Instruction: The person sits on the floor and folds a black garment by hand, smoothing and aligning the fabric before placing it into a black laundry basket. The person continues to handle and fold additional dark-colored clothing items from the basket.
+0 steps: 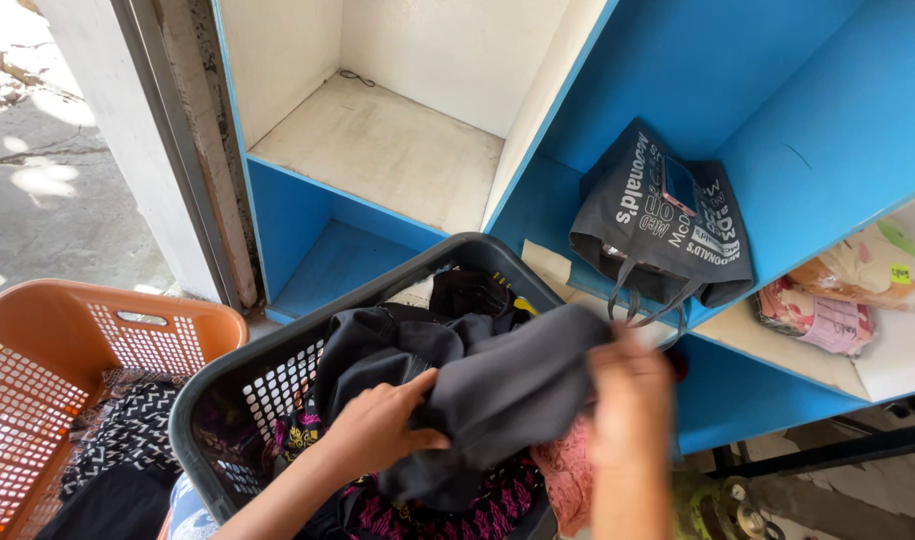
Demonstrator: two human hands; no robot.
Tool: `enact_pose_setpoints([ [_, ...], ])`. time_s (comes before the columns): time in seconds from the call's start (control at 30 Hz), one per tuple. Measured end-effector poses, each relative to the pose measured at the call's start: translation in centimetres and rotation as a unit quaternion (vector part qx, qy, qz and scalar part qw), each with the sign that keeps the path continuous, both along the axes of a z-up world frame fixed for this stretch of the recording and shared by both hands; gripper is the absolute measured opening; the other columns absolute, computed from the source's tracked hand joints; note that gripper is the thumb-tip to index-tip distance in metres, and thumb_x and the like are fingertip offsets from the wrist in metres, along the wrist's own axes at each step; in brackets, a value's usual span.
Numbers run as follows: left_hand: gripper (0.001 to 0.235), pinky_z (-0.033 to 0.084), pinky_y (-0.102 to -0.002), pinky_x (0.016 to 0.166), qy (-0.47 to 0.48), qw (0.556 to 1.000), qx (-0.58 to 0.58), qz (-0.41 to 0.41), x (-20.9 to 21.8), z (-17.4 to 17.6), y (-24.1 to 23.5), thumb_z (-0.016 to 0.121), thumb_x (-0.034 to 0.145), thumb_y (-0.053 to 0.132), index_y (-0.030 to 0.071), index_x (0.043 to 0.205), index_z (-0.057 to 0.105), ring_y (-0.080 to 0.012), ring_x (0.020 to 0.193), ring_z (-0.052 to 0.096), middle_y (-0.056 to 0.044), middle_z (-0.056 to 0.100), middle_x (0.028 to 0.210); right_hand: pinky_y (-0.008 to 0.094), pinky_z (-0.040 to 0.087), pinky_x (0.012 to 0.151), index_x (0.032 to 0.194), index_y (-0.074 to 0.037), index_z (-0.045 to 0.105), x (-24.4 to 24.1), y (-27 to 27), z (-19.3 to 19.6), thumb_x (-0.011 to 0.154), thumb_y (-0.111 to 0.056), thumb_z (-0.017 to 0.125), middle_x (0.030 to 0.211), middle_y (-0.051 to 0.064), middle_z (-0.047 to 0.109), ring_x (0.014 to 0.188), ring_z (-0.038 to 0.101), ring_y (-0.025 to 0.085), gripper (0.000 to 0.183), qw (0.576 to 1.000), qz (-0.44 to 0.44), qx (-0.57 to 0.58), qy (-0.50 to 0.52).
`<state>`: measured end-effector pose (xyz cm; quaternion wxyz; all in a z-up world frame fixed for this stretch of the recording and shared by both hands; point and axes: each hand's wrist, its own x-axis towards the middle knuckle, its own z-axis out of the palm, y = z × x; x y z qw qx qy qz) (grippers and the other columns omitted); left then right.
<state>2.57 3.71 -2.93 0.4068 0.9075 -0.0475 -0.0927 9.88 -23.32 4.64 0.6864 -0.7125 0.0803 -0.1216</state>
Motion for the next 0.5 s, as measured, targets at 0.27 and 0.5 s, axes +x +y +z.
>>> enact_pose_setpoints([
  [0.27,0.070,0.056,-0.039,0.075,-0.388,0.906,-0.082,0.144,4.3,5.0,4.3,0.086,0.075,0.027,0.002,0.133,0.057,-0.0360,0.106,0.062,-0.026,0.051,0.129,0.039,0.052,0.109,0.130,-0.002,0.056,-4.7,-0.5,10.1,0.093,0.005,0.069,0.127,0.014,0.064,0.117,0.064,0.022,0.040,0.922,0.109,0.076,-0.364],
  [0.5,0.049,0.054,-0.028,0.066,0.000,0.949,-0.300,0.098,1.6,3.8,0.0,0.082,0.091,0.034,-0.011,0.097,0.064,-0.0153,0.077,0.067,-0.016,0.068,0.085,0.024,0.052,0.072,0.107,-0.007,0.063,-4.7,8.5,-0.1,0.073,-0.002,0.085,0.091,0.000,0.062,0.082,0.061,0.009,0.041,0.943,0.215,-0.219,-0.127],
])
